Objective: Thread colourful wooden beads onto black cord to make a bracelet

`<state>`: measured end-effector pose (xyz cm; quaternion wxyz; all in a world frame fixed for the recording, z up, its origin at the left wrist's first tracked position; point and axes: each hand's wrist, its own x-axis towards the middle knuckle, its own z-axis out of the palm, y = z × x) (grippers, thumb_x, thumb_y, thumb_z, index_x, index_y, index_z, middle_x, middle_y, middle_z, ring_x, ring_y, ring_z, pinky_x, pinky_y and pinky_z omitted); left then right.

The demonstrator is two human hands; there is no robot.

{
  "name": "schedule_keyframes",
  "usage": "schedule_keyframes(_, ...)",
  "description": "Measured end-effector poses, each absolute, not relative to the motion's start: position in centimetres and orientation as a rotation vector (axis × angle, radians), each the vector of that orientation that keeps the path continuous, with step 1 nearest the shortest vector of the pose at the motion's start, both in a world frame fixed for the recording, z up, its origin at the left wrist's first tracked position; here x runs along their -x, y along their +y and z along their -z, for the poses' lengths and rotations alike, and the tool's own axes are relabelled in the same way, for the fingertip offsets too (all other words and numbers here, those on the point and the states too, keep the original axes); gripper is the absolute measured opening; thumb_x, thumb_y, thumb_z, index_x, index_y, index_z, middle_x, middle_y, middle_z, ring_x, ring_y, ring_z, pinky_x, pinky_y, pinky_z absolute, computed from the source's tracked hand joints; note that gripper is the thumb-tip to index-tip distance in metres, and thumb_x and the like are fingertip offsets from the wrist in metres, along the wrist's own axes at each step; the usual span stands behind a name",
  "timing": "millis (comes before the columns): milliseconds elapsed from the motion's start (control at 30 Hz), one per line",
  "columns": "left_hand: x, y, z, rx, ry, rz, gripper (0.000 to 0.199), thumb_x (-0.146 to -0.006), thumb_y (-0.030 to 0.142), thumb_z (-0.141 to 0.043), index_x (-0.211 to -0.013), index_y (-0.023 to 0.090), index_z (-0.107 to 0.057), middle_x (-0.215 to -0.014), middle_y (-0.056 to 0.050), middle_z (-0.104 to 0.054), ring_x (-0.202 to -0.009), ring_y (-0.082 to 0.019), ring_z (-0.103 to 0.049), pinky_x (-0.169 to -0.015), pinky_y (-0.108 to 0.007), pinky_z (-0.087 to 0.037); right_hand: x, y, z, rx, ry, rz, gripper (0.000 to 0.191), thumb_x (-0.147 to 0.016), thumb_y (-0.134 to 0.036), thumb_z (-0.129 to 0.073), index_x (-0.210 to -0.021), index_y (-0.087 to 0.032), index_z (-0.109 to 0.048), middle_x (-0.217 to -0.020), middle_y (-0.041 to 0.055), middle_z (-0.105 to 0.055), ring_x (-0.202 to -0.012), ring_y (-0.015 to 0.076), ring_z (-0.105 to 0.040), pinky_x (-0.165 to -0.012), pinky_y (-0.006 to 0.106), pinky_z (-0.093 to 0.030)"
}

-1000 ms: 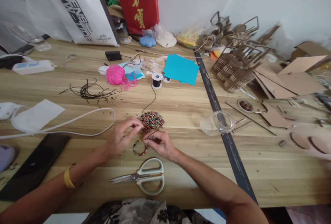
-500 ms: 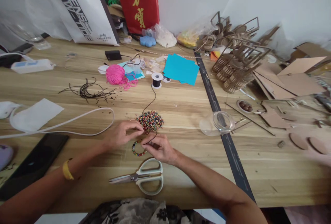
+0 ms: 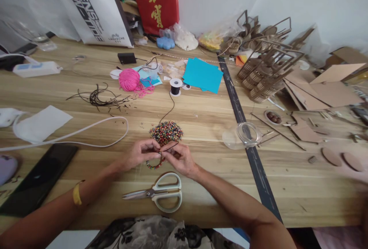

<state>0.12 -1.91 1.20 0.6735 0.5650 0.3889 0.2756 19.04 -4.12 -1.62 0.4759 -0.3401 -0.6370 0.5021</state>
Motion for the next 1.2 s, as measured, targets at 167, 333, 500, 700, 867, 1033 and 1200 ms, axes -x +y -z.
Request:
schedule_keyframes(167, -0.22, -1.99, -1.02, -1.156, 0.855, -0.633, 0.025, -0.070, 0.030, -0.074, -0.079, 0.012, -0.059, -0.069, 0.000, -0.065, -0.065, -0.010, -0.059, -0.065, -0.022, -0.045, -19.06, -4.02, 1.32, 0.805, -1.586, -1.210, 0.014, -0.087, -0.026, -0.062, -0.092, -0.016, -0.069, -0.077, 0.0052, -0.066, -0.056, 0.0096, -0.058, -0.051, 0.021, -0.049)
schedule_keyframes(333, -0.02, -2.16, -0.83, -1.075, 0.740, -0.587, 0.029, -0.076, 0.036, -0.070, -0.082, 0.013, -0.054, -0.070, -0.004, -0.068, -0.066, -0.014, -0.063, -0.067, -0.027, -0.050, -19.08, -3.93, 1.11, 0.730, -1.607, -1.166, 0.012, -0.088, -0.021, -0.061, -0.095, -0.017, -0.069, -0.079, 0.0057, -0.067, -0.064, 0.0116, -0.061, -0.056, 0.022, -0.051)
schedule_keyframes(500, 0.11, -2.19, -0.83, -1.071, 0.720, -0.570, 0.031, -0.078, 0.039, -0.068, -0.087, 0.013, -0.054, -0.069, -0.005, -0.069, -0.061, -0.013, -0.063, -0.062, -0.026, -0.051, -19.12, -3.92, 1.15, 0.740, -1.621, -1.152, 0.012, -0.088, -0.021, -0.061, -0.096, -0.018, -0.069, -0.079, 0.0058, -0.067, -0.066, 0.0125, -0.061, -0.056, 0.023, -0.051)
schedule_keyframes(700, 0.08, -2.30, -0.96, -1.098, 0.753, -0.568, 0.031, -0.077, 0.040, -0.069, -0.082, 0.012, -0.056, -0.066, -0.003, -0.068, -0.057, -0.011, -0.062, -0.058, -0.023, -0.050, -19.06, -3.93, 1.13, 0.761, -1.622, -1.152, 0.012, -0.089, -0.020, -0.060, -0.096, -0.017, -0.069, -0.078, 0.0063, -0.066, -0.064, 0.0119, -0.060, -0.054, 0.022, -0.049)
schedule_keyframes(867, -0.12, -2.37, -0.99, -1.105, 0.783, -0.599, 0.033, -0.074, 0.041, -0.071, -0.077, 0.012, -0.056, -0.061, -0.001, -0.065, -0.054, -0.010, -0.059, -0.054, -0.021, -0.047, -18.94, -4.02, 1.30, 0.791, -1.547, -1.276, 0.012, -0.088, -0.025, -0.061, -0.091, -0.016, -0.069, -0.079, 0.0057, -0.066, -0.062, 0.0111, -0.060, -0.053, 0.021, -0.050)
schedule_keyframes(1033, -0.04, -2.32, -1.24, -1.146, 0.842, -0.664, 0.030, -0.075, 0.040, -0.069, -0.075, 0.012, -0.058, -0.064, -0.001, -0.064, -0.057, -0.009, -0.056, -0.059, -0.021, -0.046, -18.83, -3.97, 1.50, 0.848, -1.364, -1.506, 0.025, -0.084, -0.029, -0.066, -0.106, -0.017, -0.062, -0.075, 0.0029, -0.066, -0.061, 0.0109, -0.063, -0.055, 0.021, -0.052)
schedule_keyframes(1200, 0.09, -2.32, -1.29, -1.179, 0.917, -0.739, 0.027, -0.075, 0.038, -0.068, -0.075, 0.012, -0.059, -0.063, 0.001, -0.059, -0.059, -0.010, -0.054, -0.060, -0.021, -0.043, -18.69, -3.82, 1.67, 0.866, -1.290, -1.554, 0.031, -0.079, -0.033, -0.071, -0.103, -0.016, -0.061, -0.078, 0.0037, -0.067, -0.062, 0.0121, -0.065, -0.054, 0.022, -0.052)
